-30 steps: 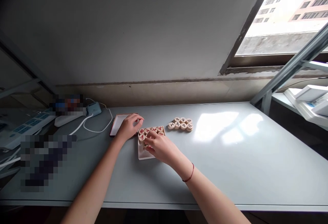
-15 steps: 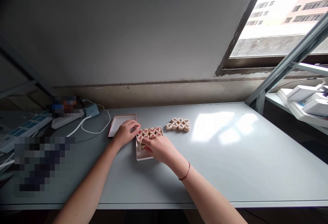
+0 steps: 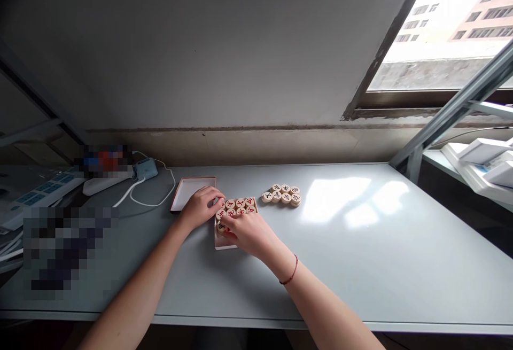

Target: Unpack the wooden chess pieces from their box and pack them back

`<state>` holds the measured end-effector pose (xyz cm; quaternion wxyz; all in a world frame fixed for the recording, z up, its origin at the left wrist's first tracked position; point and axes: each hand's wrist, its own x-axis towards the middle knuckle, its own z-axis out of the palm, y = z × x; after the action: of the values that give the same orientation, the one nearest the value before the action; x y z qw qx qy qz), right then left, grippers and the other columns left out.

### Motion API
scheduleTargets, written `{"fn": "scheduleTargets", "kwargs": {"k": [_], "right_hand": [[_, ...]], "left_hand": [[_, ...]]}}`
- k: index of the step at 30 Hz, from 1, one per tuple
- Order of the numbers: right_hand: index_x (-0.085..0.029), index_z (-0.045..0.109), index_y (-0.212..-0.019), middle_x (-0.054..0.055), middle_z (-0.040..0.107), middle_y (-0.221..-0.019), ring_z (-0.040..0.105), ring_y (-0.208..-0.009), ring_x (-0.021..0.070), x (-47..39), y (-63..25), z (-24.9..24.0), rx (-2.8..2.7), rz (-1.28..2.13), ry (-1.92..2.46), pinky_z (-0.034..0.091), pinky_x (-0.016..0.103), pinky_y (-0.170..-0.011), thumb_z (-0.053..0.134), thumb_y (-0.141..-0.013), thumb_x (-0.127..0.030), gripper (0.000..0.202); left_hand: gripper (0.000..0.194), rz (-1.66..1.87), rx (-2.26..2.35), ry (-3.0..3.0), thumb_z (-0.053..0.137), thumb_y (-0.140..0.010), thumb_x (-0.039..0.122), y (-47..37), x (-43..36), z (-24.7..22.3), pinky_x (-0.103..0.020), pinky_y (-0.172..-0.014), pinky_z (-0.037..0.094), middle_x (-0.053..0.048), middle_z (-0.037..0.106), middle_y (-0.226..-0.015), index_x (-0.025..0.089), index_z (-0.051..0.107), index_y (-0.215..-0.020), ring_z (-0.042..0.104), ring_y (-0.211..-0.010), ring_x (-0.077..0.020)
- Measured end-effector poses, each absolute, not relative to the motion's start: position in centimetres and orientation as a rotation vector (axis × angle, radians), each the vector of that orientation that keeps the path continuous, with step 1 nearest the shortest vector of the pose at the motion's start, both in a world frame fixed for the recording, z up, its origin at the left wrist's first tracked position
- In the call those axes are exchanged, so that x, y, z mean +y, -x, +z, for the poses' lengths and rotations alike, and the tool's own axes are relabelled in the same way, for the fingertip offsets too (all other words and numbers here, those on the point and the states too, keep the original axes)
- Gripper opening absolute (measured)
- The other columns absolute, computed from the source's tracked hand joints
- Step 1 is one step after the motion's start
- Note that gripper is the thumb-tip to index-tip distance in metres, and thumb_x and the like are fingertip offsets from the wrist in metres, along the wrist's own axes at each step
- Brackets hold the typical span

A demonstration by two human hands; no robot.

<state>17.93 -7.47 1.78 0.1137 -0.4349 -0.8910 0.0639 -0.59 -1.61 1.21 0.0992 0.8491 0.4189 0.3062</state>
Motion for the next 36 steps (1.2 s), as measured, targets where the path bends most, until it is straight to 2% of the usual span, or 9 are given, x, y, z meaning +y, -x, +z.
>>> {"fn": "scheduleTargets", "kwargs": {"k": [6, 11, 14, 17, 24, 26, 29, 32, 36], "right_hand": [[-0.021, 0.062, -0.096, 0.004, 0.066, -0.073, 0.045, -0.051, 0.0099, -7.4, -17.9, 1.8, -2.638, 0.177, 1.262, 0.016, 0.024, -0.050, 0.054, -0.090, -0.024, 0.011], [-0.021, 0.062, -0.090, 0.002, 0.067, -0.072, 0.047, -0.052, 0.0104, -7.3, -18.0, 1.5, -2.578, 0.198, 1.247, 0.017, 0.024, -0.049, 0.057, -0.088, -0.024, 0.007], [-0.021, 0.061, -0.086, 0.002, 0.067, -0.072, 0.051, -0.056, 0.0105, -7.3, -18.3, 1.9, -2.510, 0.246, 1.163, 0.021, 0.022, -0.050, 0.060, -0.086, -0.028, 0.008], [-0.019, 0.061, -0.083, 0.003, 0.067, -0.074, 0.055, -0.059, 0.0108, -6.8, -19.3, 2.4, -2.352, 0.258, 1.138, 0.029, 0.021, -0.052, 0.053, -0.090, -0.029, 0.015], [-0.017, 0.064, -0.107, 0.010, 0.066, -0.110, 0.060, -0.063, 0.0139, -3.3, -24.2, 2.5, -1.815, 0.090, 1.819, 0.038, 0.026, -0.057, 0.043, -0.093, -0.031, 0.028], [-0.018, 0.064, -0.109, 0.011, 0.067, -0.108, 0.062, -0.071, 0.0180, -2.1, -25.0, 2.6, -1.769, 0.114, 2.036, 0.038, 0.027, -0.057, 0.044, -0.091, -0.034, 0.032], [-0.019, 0.067, -0.104, 0.012, 0.069, -0.095, 0.064, -0.081, 0.0238, -0.4, -25.1, 3.2, -1.810, 0.215, 2.289, 0.037, 0.027, -0.056, 0.050, -0.086, -0.036, 0.030], [-0.018, 0.069, -0.098, 0.014, 0.068, -0.092, 0.065, -0.082, 0.0253, 0.9, -24.4, 3.8, -1.888, 0.308, 2.410, 0.039, 0.027, -0.058, 0.057, -0.079, -0.024, 0.024], [-0.014, 0.070, -0.096, 0.017, 0.069, -0.093, 0.066, -0.084, 0.0280, 1.8, -23.8, 4.3, -1.933, 0.361, 2.425, 0.042, 0.029, -0.060, 0.059, -0.073, -0.011, 0.026]], "left_hand": [[0.016, 0.881, 1.229, -2.487, 0.052, -0.087, 0.018, 0.3, -1.7, 0.9, -0.030, -0.077, 0.048, -0.001, 0.067, -0.083, 0.022, 0.065, -0.079, 0.061, -0.081, -0.0166], [0.015, 0.858, 1.248, -2.467, 0.052, -0.087, 0.018, 0.2, -1.6, 0.9, -0.030, -0.077, 0.047, -0.001, 0.067, -0.084, 0.021, 0.065, -0.080, 0.060, -0.082, -0.0167], [0.015, 0.833, 1.232, -2.474, 0.050, -0.089, 0.020, 0.2, -1.6, 1.1, -0.030, -0.079, 0.047, -0.001, 0.068, -0.087, 0.021, 0.065, -0.084, 0.060, -0.083, -0.0168], [0.017, 0.804, 1.184, -2.491, 0.048, -0.091, 0.021, 0.0, -1.8, 1.4, -0.031, -0.081, 0.046, -0.001, 0.069, -0.090, 0.022, 0.065, -0.089, 0.061, -0.087, -0.0169], [0.019, 0.833, 1.178, -2.505, 0.048, -0.092, 0.024, -0.3, -2.2, 1.5, -0.033, -0.082, 0.045, -0.001, 0.071, -0.092, 0.022, 0.066, -0.089, 0.062, -0.087, -0.0179], [0.018, 0.853, 1.158, -2.496, 0.048, -0.092, 0.025, -0.4, -2.2, 1.4, -0.033, -0.082, 0.046, -0.001, 0.071, -0.092, 0.022, 0.066, -0.089, 0.062, -0.087, -0.0178], [0.020, 0.898, 1.160, -2.484, 0.047, -0.093, 0.027, -0.4, -2.4, 1.5, -0.033, -0.082, 0.047, -0.002, 0.071, -0.092, 0.023, 0.067, -0.089, 0.062, -0.087, -0.0180], [0.022, 0.962, 1.205, -2.458, 0.046, -0.094, 0.027, -0.4, -2.7, 1.8, -0.033, -0.081, 0.047, -0.002, 0.071, -0.093, 0.022, 0.067, -0.091, 0.061, -0.088, -0.0182], [0.020, 0.980, 1.217, -2.442, 0.047, -0.093, 0.026, -0.3, -2.9, 2.1, -0.033, -0.081, 0.048, -0.001, 0.071, -0.090, 0.022, 0.067, -0.089, 0.061, -0.086, -0.0180]]}}
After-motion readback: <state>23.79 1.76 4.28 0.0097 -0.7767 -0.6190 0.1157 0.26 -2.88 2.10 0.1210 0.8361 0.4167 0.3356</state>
